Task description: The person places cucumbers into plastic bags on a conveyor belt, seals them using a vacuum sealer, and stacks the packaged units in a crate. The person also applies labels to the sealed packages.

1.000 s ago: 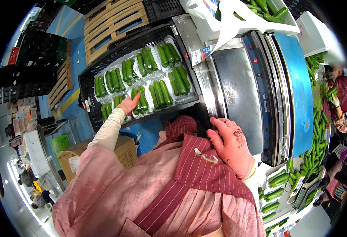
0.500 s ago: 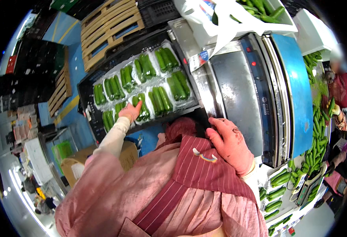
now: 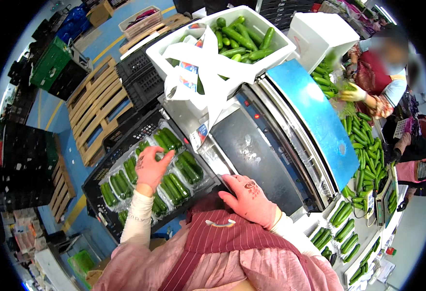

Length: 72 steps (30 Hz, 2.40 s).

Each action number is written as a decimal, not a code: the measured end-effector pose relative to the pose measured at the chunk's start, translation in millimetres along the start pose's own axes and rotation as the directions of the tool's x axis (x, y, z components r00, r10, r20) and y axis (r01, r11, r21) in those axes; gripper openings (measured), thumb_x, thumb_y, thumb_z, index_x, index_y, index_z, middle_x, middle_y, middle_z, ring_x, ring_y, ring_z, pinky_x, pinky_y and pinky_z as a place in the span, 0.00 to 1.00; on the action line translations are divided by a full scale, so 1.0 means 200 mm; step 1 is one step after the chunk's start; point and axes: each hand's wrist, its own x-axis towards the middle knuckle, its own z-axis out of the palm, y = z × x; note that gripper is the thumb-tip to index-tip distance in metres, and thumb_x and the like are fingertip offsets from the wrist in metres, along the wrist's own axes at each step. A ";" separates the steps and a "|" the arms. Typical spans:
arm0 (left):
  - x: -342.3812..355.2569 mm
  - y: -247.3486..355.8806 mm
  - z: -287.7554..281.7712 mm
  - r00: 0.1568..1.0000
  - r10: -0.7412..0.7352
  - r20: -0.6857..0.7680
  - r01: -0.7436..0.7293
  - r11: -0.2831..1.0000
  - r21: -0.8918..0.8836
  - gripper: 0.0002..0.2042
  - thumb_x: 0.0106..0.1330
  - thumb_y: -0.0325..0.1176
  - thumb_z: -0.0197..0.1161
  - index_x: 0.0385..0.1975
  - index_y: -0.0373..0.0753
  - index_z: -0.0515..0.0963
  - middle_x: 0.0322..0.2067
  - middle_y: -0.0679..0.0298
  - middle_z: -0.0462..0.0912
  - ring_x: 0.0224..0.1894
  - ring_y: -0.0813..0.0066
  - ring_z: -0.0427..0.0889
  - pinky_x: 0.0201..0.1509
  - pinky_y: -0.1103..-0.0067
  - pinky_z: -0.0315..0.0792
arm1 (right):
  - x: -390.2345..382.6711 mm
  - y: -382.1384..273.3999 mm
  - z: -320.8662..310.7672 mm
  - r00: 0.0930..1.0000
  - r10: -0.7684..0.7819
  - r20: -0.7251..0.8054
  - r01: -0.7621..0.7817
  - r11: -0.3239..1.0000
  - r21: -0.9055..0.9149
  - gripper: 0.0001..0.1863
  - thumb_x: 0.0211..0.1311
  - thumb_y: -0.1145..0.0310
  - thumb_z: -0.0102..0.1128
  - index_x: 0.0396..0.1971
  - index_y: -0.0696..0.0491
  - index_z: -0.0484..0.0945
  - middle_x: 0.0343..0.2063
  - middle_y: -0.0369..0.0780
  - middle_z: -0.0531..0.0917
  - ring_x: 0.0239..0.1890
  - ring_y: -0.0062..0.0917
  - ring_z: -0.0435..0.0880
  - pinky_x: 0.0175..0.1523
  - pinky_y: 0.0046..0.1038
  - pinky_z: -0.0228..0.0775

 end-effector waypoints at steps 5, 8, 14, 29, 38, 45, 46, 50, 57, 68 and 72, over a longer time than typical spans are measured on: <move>0.20 0.31 0.24 0.958 0.287 -0.022 -0.287 0.957 -0.037 0.35 0.54 0.58 0.71 0.52 0.34 0.76 0.50 0.50 0.80 0.55 0.51 0.77 0.58 0.65 0.71 | 0.25 -0.01 -0.06 0.944 0.069 -0.321 -0.074 0.997 -0.004 0.36 0.56 0.60 0.71 0.59 0.64 0.68 0.43 0.50 0.79 0.45 0.42 0.80 0.53 0.37 0.72; 0.29 0.43 0.42 0.898 0.426 -0.110 -0.418 0.904 0.088 0.30 0.54 0.59 0.69 0.43 0.36 0.78 0.36 0.55 0.80 0.39 0.53 0.79 0.46 0.62 0.73 | 0.45 0.01 -0.08 0.893 0.198 -0.403 -0.149 0.978 0.149 0.43 0.53 0.58 0.73 0.63 0.67 0.63 0.48 0.51 0.78 0.49 0.43 0.80 0.56 0.40 0.71; 0.22 0.56 0.35 0.897 0.443 0.002 -0.442 0.895 -0.051 0.10 0.54 0.39 0.66 0.31 0.41 0.79 0.32 0.59 0.81 0.38 0.57 0.80 0.42 0.64 0.72 | 0.70 0.03 -0.12 0.883 0.267 -0.385 -0.275 0.961 0.037 0.48 0.54 0.51 0.69 0.63 0.71 0.59 0.56 0.60 0.73 0.56 0.50 0.76 0.61 0.40 0.67; 0.01 0.56 0.26 0.784 0.495 0.375 0.404 0.051 -0.913 0.34 0.73 0.61 0.48 0.49 0.29 0.77 0.43 0.54 0.84 0.43 0.69 0.84 0.51 0.73 0.77 | -0.09 -0.30 -0.60 0.969 0.220 0.113 -0.200 0.429 0.881 0.23 0.61 0.63 0.54 0.41 0.70 0.81 0.35 0.52 0.86 0.32 0.35 0.86 0.42 0.31 0.77; -0.10 0.97 0.41 0.487 0.835 0.256 0.861 -0.410 -0.302 0.41 0.60 0.64 0.63 0.65 0.40 0.65 0.58 0.55 0.75 0.63 0.45 0.71 0.70 0.55 0.61 | -0.90 -0.12 -0.54 0.830 0.300 0.471 -0.555 0.531 0.640 0.15 0.68 0.71 0.55 0.48 0.65 0.81 0.41 0.45 0.86 0.42 0.29 0.85 0.49 0.28 0.76; -0.25 0.88 0.32 0.674 0.707 0.214 0.704 -0.525 -0.479 0.15 0.74 0.41 0.55 0.56 0.46 0.76 0.46 0.67 0.86 0.49 0.62 0.79 0.57 0.66 0.71 | -1.82 0.09 -0.07 0.526 0.726 0.442 -0.850 0.457 0.261 0.16 0.56 0.70 0.61 0.44 0.57 0.85 0.36 0.42 0.88 0.39 0.23 0.86 0.50 0.24 0.76; -0.30 0.87 0.26 0.703 0.678 0.214 0.667 -0.525 -0.529 0.15 0.74 0.40 0.55 0.56 0.46 0.77 0.44 0.67 0.86 0.48 0.64 0.80 0.56 0.67 0.71 | -1.87 0.06 -0.05 0.351 0.761 0.546 -0.936 0.311 0.167 0.18 0.56 0.68 0.62 0.48 0.56 0.83 0.42 0.45 0.87 0.46 0.29 0.85 0.54 0.27 0.75; -0.46 0.76 0.13 0.713 0.641 0.284 0.658 -0.471 -0.588 0.17 0.77 0.42 0.50 0.58 0.44 0.76 0.40 0.68 0.86 0.41 0.68 0.79 0.51 0.69 0.71 | -2.43 0.27 0.47 0.271 0.820 0.504 -0.931 0.090 0.354 0.18 0.60 0.59 0.68 0.37 0.62 0.85 0.33 0.40 0.87 0.37 0.21 0.81 0.43 0.32 0.73; -0.67 0.48 0.08 0.777 0.497 0.387 0.628 -0.660 -0.412 0.25 0.79 0.49 0.42 0.64 0.38 0.69 0.36 0.67 0.85 0.29 0.74 0.81 0.41 0.74 0.76 | -2.41 0.19 0.53 0.314 0.840 0.443 -0.948 0.256 0.187 0.18 0.58 0.64 0.65 0.46 0.58 0.82 0.41 0.44 0.85 0.45 0.28 0.81 0.51 0.32 0.72; -0.71 0.40 -0.08 0.885 -0.007 0.465 0.448 -0.257 -0.856 0.28 0.72 0.62 0.50 0.46 0.38 0.75 0.13 0.72 0.60 0.13 0.77 0.65 0.18 0.81 0.58 | -1.26 -0.28 0.03 0.890 0.408 -0.205 -0.383 0.911 0.152 0.36 0.54 0.64 0.70 0.63 0.58 0.69 0.58 0.50 0.76 0.63 0.40 0.73 0.68 0.34 0.62; -0.68 0.38 -0.15 0.952 -0.059 0.300 0.292 -0.120 -0.949 0.22 0.72 0.57 0.55 0.44 0.40 0.76 0.27 0.68 0.77 0.22 0.77 0.77 0.21 0.80 0.69 | -0.60 -0.55 0.15 0.935 0.074 -0.347 -0.052 0.996 0.071 0.41 0.48 0.58 0.76 0.61 0.61 0.69 0.58 0.52 0.75 0.61 0.43 0.74 0.66 0.36 0.63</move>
